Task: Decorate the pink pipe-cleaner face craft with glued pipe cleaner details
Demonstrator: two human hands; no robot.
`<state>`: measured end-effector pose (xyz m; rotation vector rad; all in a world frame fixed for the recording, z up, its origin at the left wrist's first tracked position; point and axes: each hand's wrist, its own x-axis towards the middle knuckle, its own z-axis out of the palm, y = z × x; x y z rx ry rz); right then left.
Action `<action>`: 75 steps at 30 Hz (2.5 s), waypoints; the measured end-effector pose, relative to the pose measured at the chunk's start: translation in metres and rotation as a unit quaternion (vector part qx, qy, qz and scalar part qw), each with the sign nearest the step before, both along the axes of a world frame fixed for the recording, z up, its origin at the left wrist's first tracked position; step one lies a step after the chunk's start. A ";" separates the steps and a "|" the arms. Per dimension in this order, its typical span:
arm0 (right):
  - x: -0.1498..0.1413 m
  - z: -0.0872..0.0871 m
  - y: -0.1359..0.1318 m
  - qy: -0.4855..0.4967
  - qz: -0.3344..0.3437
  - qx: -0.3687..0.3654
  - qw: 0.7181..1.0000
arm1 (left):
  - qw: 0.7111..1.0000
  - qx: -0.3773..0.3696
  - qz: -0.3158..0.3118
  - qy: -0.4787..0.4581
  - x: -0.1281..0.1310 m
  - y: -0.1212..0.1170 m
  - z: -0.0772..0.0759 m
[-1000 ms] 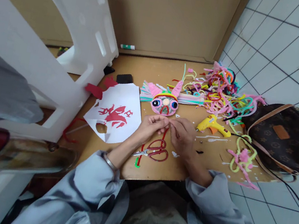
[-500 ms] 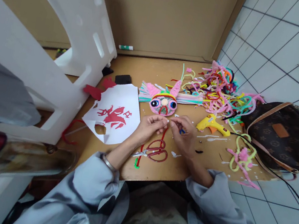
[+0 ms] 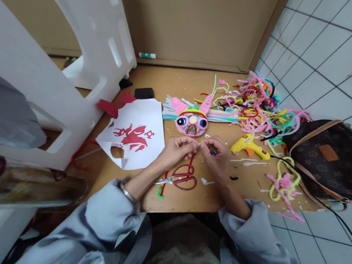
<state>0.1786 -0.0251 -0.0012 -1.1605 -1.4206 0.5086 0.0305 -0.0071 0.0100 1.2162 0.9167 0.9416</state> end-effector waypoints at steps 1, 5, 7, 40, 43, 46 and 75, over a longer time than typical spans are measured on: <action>0.000 0.001 0.000 0.015 0.001 -0.011 1.000 | 1.000 0.004 -0.003 0.005 0.000 0.001 -0.002; 0.000 0.003 0.001 0.070 0.017 -0.051 0.996 | 0.997 0.057 0.013 0.060 -0.004 0.002 -0.009; 0.000 0.004 0.001 0.085 0.022 -0.062 0.994 | 0.989 0.099 0.027 0.111 -0.005 0.001 -0.010; 0.005 -0.005 0.000 -0.088 0.058 -0.023 0.994 | 0.950 0.229 0.064 0.201 -0.005 0.000 -0.001; 0.004 -0.007 -0.002 -0.135 0.086 -0.009 0.987 | 0.951 0.231 0.074 0.190 -0.007 0.004 -0.005; 0.005 -0.013 -0.006 -0.159 0.097 0.003 0.983 | 0.958 0.228 0.080 0.153 -0.009 0.009 -0.010; 0.025 -0.016 -0.120 -0.418 0.093 0.113 0.896 | 0.941 0.292 0.051 0.165 -0.011 0.011 -0.010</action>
